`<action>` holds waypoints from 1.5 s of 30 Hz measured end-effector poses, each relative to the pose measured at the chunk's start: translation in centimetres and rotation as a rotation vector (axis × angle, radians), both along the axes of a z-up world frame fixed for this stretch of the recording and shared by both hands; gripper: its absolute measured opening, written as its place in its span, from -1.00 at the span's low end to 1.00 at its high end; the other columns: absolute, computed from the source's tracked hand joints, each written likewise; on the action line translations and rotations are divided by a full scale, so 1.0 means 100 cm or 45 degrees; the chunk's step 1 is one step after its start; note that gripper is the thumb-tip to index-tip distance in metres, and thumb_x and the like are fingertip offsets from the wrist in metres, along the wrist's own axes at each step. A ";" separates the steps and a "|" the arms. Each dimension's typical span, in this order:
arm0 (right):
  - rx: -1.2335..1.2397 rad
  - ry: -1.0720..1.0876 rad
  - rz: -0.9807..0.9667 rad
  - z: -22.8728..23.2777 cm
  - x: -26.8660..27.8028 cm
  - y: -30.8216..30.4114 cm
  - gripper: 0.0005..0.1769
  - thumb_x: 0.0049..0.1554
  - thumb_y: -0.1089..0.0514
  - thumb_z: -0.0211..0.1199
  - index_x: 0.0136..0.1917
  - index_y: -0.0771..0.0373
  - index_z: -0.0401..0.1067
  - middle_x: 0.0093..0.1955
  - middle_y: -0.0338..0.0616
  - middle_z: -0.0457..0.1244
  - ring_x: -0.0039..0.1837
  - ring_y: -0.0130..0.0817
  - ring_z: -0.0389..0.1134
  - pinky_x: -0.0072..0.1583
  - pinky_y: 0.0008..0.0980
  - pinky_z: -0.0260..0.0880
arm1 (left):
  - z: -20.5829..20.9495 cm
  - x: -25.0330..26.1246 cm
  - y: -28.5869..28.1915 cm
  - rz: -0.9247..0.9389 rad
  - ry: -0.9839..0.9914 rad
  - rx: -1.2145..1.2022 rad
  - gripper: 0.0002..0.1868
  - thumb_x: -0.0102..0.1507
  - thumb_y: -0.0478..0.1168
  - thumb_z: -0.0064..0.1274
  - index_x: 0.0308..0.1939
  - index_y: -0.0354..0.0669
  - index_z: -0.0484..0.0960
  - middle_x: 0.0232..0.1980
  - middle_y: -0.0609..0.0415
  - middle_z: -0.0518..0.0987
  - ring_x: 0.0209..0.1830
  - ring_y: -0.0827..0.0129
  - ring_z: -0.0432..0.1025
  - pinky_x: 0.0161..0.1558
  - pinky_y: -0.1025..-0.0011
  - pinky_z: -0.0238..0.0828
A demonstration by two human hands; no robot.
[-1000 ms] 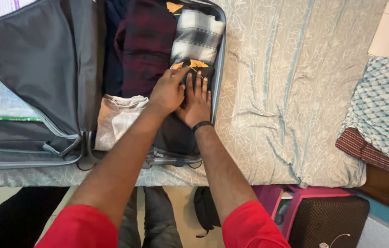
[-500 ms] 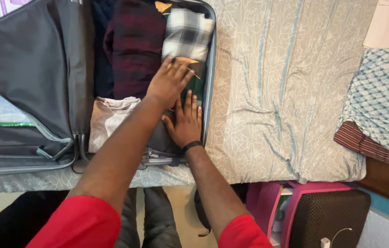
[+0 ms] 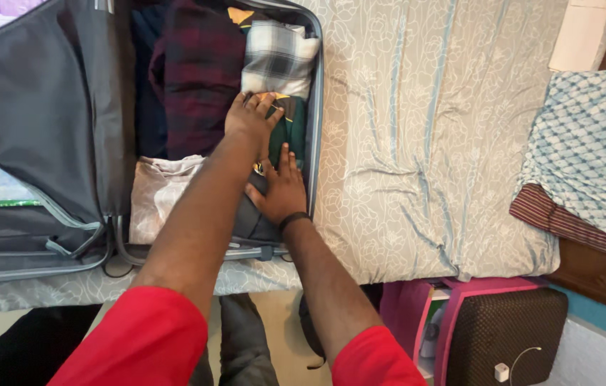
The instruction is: The person folds a shirt and places it into an open suitcase on a bed, arranging it among other packed clothes.
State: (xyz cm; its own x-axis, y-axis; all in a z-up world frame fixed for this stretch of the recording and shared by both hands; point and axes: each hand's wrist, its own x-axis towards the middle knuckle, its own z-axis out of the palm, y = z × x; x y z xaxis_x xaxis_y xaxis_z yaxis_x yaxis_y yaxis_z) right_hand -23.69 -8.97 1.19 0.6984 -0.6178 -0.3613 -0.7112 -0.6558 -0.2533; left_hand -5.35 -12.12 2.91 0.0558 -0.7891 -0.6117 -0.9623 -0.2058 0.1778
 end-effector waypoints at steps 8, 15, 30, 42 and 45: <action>0.071 0.016 0.010 -0.007 0.001 -0.009 -0.02 0.05 -0.41 0.26 0.61 -0.03 0.10 0.70 0.35 -0.30 0.67 0.29 -0.22 0.53 0.10 -0.04 | -0.007 -0.006 0.001 0.007 -0.033 -0.020 0.38 -0.05 0.34 0.42 0.65 0.30 -0.15 0.73 0.14 -0.29 0.69 0.20 -0.26 0.56 0.07 -0.38; 0.163 0.105 -0.024 0.000 0.004 -0.011 0.01 0.06 -0.46 0.20 0.63 -0.06 0.04 0.71 0.30 -0.37 0.70 0.21 -0.30 0.54 0.07 -0.08 | -0.024 -0.017 0.023 0.047 -0.100 -0.312 0.04 0.18 0.11 0.22 0.63 0.25 -0.04 0.70 0.08 -0.22 0.66 0.14 -0.21 0.52 -0.03 -0.32; -0.080 -0.110 0.029 0.039 -0.036 0.043 0.01 0.14 -0.36 0.20 0.66 0.10 -0.05 0.73 0.05 -0.25 0.71 0.11 -0.24 0.56 0.19 -0.18 | 0.003 -0.058 0.140 0.627 0.225 -0.984 -0.24 0.19 -0.13 0.03 0.50 -0.11 0.31 0.63 -0.11 0.12 0.62 0.02 0.00 0.47 -0.19 -0.12; -0.045 -0.006 -0.009 0.029 -0.063 0.085 -0.13 0.20 -0.16 0.17 0.66 0.02 -0.06 0.74 -0.02 -0.28 0.71 0.03 -0.26 0.57 0.11 -0.22 | -0.012 -0.107 0.212 0.472 0.183 -0.817 -0.34 0.23 -0.09 -0.01 0.43 -0.12 0.36 0.59 -0.01 0.19 0.58 0.16 0.09 0.51 0.01 -0.08; 0.003 0.086 0.008 0.020 -0.062 0.081 -0.13 0.23 -0.17 0.14 0.67 -0.01 -0.12 0.75 -0.05 -0.35 0.72 0.00 -0.32 0.58 0.08 -0.27 | -0.023 -0.111 0.207 0.462 0.178 -0.696 -0.32 0.27 -0.03 -0.01 0.47 -0.11 0.31 0.62 -0.01 0.12 0.60 0.15 0.03 0.50 0.03 -0.11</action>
